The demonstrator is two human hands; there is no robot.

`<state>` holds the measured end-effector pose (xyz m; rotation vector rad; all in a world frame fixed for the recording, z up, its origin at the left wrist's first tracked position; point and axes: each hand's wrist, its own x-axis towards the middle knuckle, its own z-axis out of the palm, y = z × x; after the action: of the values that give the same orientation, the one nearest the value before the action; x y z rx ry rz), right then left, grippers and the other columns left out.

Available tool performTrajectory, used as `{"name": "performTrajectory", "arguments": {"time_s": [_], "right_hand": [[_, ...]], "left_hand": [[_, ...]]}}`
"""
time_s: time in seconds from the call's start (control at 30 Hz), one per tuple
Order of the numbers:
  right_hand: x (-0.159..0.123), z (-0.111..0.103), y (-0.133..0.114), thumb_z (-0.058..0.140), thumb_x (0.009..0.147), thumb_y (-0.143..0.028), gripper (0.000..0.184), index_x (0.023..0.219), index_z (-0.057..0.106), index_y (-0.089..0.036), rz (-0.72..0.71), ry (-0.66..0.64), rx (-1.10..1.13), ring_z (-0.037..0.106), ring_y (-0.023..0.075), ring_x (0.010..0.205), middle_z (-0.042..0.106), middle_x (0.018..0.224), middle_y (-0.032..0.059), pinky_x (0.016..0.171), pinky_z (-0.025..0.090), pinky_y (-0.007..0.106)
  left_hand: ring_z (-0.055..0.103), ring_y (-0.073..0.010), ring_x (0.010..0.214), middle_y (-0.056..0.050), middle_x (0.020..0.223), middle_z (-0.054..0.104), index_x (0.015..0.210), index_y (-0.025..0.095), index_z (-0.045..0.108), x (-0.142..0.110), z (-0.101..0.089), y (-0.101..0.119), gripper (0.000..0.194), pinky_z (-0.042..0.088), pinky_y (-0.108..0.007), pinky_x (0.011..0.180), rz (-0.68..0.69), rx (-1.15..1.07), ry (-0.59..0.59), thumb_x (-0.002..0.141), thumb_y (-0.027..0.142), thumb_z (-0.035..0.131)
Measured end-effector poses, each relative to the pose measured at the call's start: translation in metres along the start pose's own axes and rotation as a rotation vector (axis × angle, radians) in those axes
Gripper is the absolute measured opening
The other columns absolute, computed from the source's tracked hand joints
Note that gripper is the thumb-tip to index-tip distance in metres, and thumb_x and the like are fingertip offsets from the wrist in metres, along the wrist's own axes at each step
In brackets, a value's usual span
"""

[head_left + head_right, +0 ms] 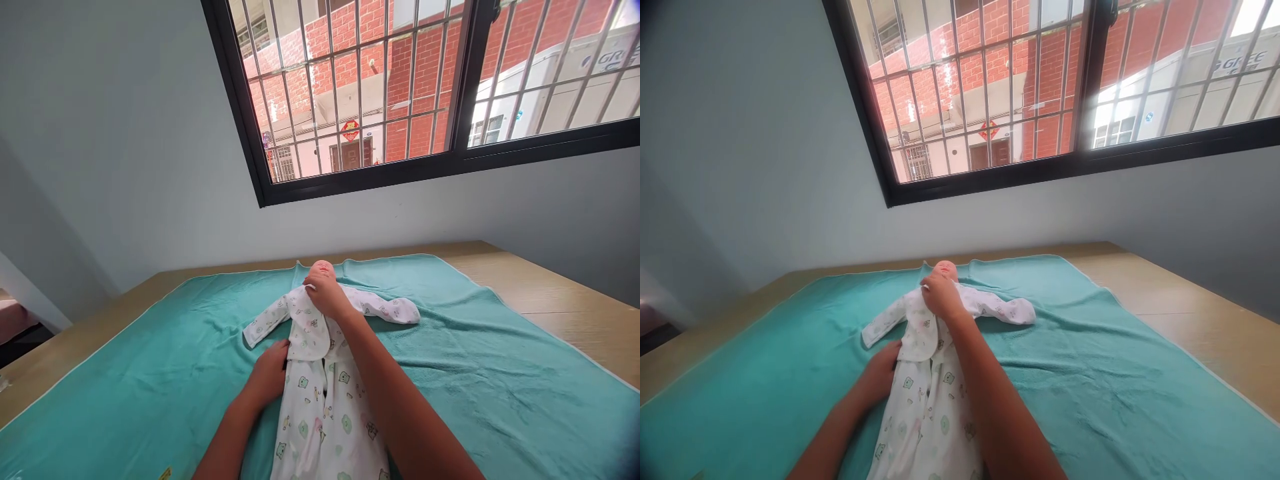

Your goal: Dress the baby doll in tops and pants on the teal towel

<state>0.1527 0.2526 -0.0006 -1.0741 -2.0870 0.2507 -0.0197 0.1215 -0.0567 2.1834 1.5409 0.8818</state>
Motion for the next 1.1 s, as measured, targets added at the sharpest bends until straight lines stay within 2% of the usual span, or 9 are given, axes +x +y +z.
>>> {"name": "performTrajectory", "arguments": {"time_s": [0.13, 0.33, 0.57, 0.7, 0.8, 0.87, 0.97, 1.03, 1.1], "right_hand": [[-0.004, 0.007, -0.004, 0.05, 0.086, -0.017, 0.023, 0.093, 0.073, -0.019, -0.01, -0.106, -0.047, 0.06, 0.0237, 0.101, 0.072, 0.097, 0.0086, 0.095, 0.038, 0.036], [-0.004, 0.01, 0.005, 0.049, 0.086, -0.015, 0.028, 0.101, 0.072, -0.02, 0.033, -0.082, -0.006, 0.06, 0.0211, 0.107, 0.072, 0.104, 0.0061, 0.096, 0.039, 0.031], [-0.003, 0.015, 0.01, 0.051, 0.086, -0.018, 0.025, 0.096, 0.074, -0.021, 0.067, -0.077, 0.075, 0.062, 0.0211, 0.103, 0.073, 0.103, 0.0056, 0.093, 0.043, 0.032], [0.004, 0.007, 0.008, 0.054, 0.082, -0.023, 0.022, 0.094, 0.073, -0.022, 0.09, -0.068, 0.397, 0.063, 0.0191, 0.1, 0.072, 0.103, 0.0036, 0.092, 0.045, 0.03], [0.011, -0.011, 0.016, 0.047, 0.085, -0.029, 0.029, 0.101, 0.069, -0.019, 0.233, 0.122, 0.602, 0.064, 0.0162, 0.096, 0.071, 0.106, 0.0041, 0.086, 0.048, 0.026], [0.012, -0.025, 0.027, 0.038, 0.087, -0.027, 0.034, 0.104, 0.066, -0.017, 0.364, 0.229, 0.551, 0.064, 0.0152, 0.092, 0.07, 0.106, 0.0057, 0.08, 0.049, 0.025], [0.006, -0.035, 0.045, 0.041, 0.082, -0.021, 0.031, 0.095, 0.068, -0.016, 0.451, 0.221, 0.405, 0.063, 0.0173, 0.086, 0.071, 0.098, 0.0075, 0.075, 0.047, 0.027], [0.0, -0.032, 0.05, 0.049, 0.077, -0.018, 0.021, 0.083, 0.07, -0.018, 0.436, 0.151, 0.345, 0.062, 0.0188, 0.081, 0.071, 0.088, 0.0065, 0.074, 0.045, 0.028], [-0.004, -0.024, 0.049, 0.055, 0.074, -0.017, 0.016, 0.075, 0.071, -0.019, 0.393, 0.069, 0.297, 0.061, 0.0188, 0.079, 0.071, 0.082, 0.0046, 0.075, 0.044, 0.027]], "left_hand": [[0.06, -0.0221, 0.082, -0.007, 0.087, 0.067, 0.082, 0.022, 0.07, -0.006, 0.003, -0.004, 0.024, 0.046, -0.03, 0.071, 0.031, 0.153, 0.012, 0.085, 0.027, 0.048], [0.058, -0.0185, 0.068, -0.005, 0.071, 0.064, 0.071, 0.023, 0.066, -0.027, -0.002, -0.009, 0.032, 0.043, -0.028, 0.062, 0.15, 0.337, 0.044, 0.091, 0.026, 0.041], [0.056, -0.018, 0.064, -0.005, 0.065, 0.061, 0.068, 0.021, 0.065, -0.037, 0.0, -0.004, 0.03, 0.041, -0.027, 0.057, 0.256, 0.416, -0.01, 0.089, 0.025, 0.044], [0.055, -0.0177, 0.065, -0.004, 0.064, 0.058, 0.062, 0.021, 0.057, -0.042, -0.001, -0.007, 0.029, 0.041, -0.027, 0.057, 0.259, 0.458, 0.009, 0.088, 0.025, 0.046], [0.052, -0.0156, 0.062, -0.002, 0.063, 0.054, 0.06, 0.02, 0.049, -0.048, -0.003, -0.016, 0.031, 0.039, -0.026, 0.055, 0.21, 0.437, 0.13, 0.09, 0.024, 0.044], [0.052, -0.0143, 0.061, 0.0, 0.065, 0.053, 0.064, 0.02, 0.048, -0.049, -0.006, -0.019, 0.03, 0.041, -0.026, 0.057, 0.143, 0.37, 0.271, 0.093, 0.024, 0.041], [0.058, -0.0158, 0.077, -0.002, 0.082, 0.06, 0.083, 0.021, 0.055, -0.043, -0.008, -0.01, 0.017, 0.048, -0.028, 0.069, 0.128, 0.275, 0.403, 0.094, 0.027, 0.044], [0.059, -0.0193, 0.098, -0.006, 0.104, 0.062, 0.102, 0.022, 0.057, -0.032, -0.006, 0.006, 0.014, 0.05, -0.032, 0.082, 0.192, 0.273, 0.374, 0.091, 0.029, 0.051], [0.054, -0.0234, 0.112, -0.009, 0.119, 0.058, 0.117, 0.023, 0.054, -0.018, -0.002, 0.026, 0.032, 0.048, -0.038, 0.092, 0.261, 0.307, 0.285, 0.087, 0.031, 0.059]]}}
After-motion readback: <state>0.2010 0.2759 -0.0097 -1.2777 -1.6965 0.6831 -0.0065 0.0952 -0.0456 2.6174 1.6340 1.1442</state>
